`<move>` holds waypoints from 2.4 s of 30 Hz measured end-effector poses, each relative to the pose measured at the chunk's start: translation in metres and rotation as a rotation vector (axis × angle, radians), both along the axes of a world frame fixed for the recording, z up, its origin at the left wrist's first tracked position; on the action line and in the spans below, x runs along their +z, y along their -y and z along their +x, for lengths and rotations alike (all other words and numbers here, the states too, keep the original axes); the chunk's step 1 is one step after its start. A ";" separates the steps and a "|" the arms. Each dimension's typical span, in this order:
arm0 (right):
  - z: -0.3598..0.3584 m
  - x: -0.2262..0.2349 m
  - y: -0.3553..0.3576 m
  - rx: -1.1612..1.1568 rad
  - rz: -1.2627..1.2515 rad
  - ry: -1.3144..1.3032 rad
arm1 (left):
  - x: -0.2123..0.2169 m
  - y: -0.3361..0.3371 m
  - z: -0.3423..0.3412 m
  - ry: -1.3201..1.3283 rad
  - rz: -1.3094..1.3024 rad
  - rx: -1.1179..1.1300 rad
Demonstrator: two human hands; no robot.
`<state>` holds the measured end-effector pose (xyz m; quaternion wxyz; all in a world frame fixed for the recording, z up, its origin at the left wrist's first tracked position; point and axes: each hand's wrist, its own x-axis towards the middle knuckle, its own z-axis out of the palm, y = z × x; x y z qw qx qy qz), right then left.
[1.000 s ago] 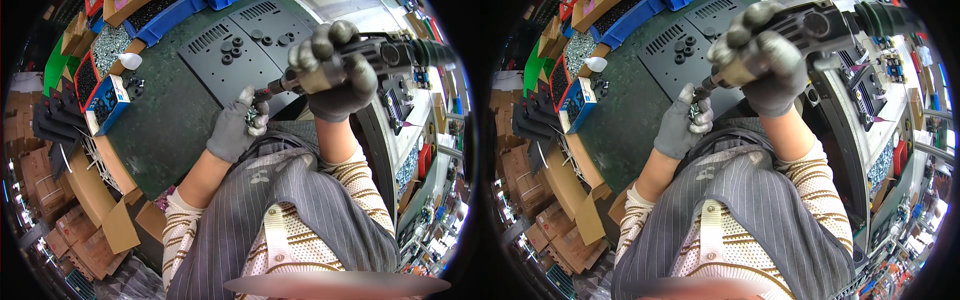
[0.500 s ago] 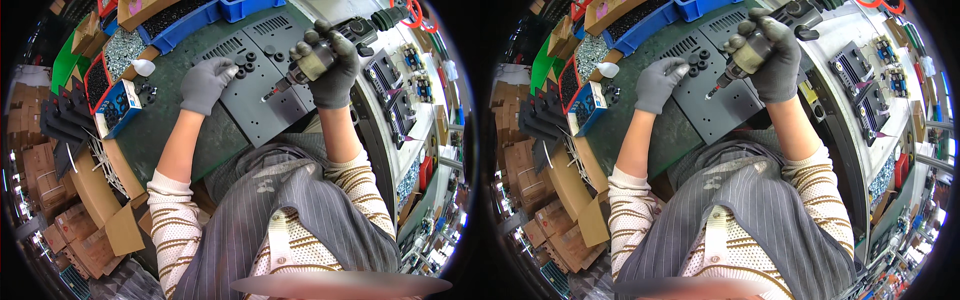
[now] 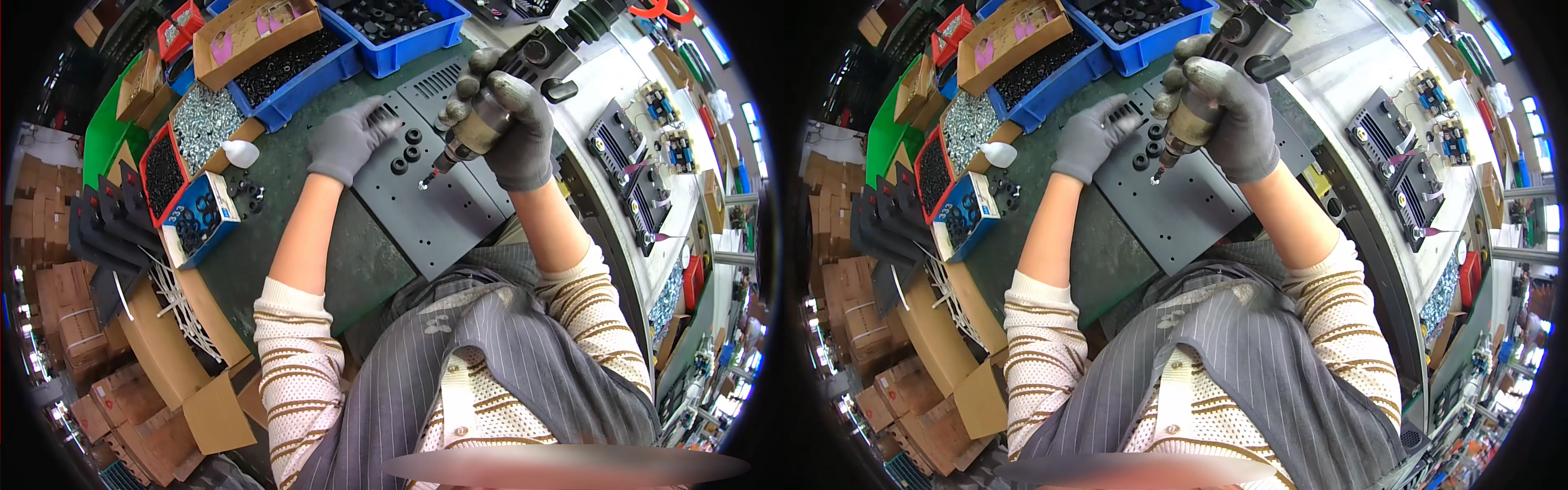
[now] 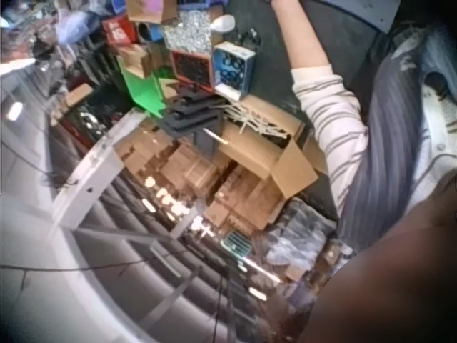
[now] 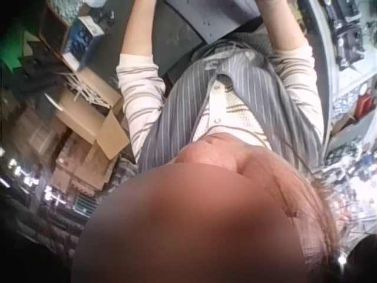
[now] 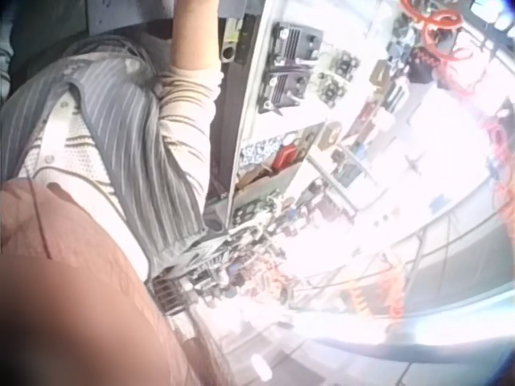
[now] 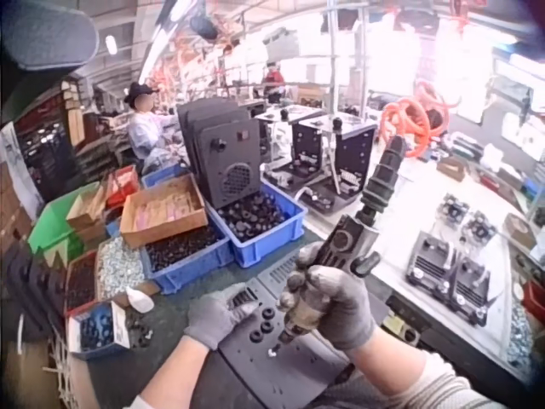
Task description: Assembling a metal electronics enclosure using screws and a power driver on a production line.
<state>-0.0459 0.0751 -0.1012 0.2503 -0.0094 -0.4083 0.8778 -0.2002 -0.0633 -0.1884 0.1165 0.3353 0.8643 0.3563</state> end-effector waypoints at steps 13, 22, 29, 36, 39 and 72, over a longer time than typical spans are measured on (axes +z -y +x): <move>-0.092 0.001 0.016 -0.058 0.206 0.032 | 0.000 0.092 -0.017 0.059 0.173 0.218; -0.139 -0.019 0.054 0.017 0.346 -0.009 | -0.020 0.073 -0.001 0.014 0.129 0.095; -0.161 -0.044 0.070 0.021 0.640 0.044 | -0.032 0.072 -0.003 -0.048 0.094 0.155; -0.162 -0.044 0.070 0.063 0.666 0.086 | -0.019 0.071 0.001 -0.110 -0.002 0.135; -0.160 -0.045 0.071 0.059 0.707 0.092 | -0.019 0.070 0.003 -0.125 -0.010 0.159; 0.043 0.009 0.037 0.055 0.091 -0.114 | 0.012 0.070 0.102 1.356 0.970 0.299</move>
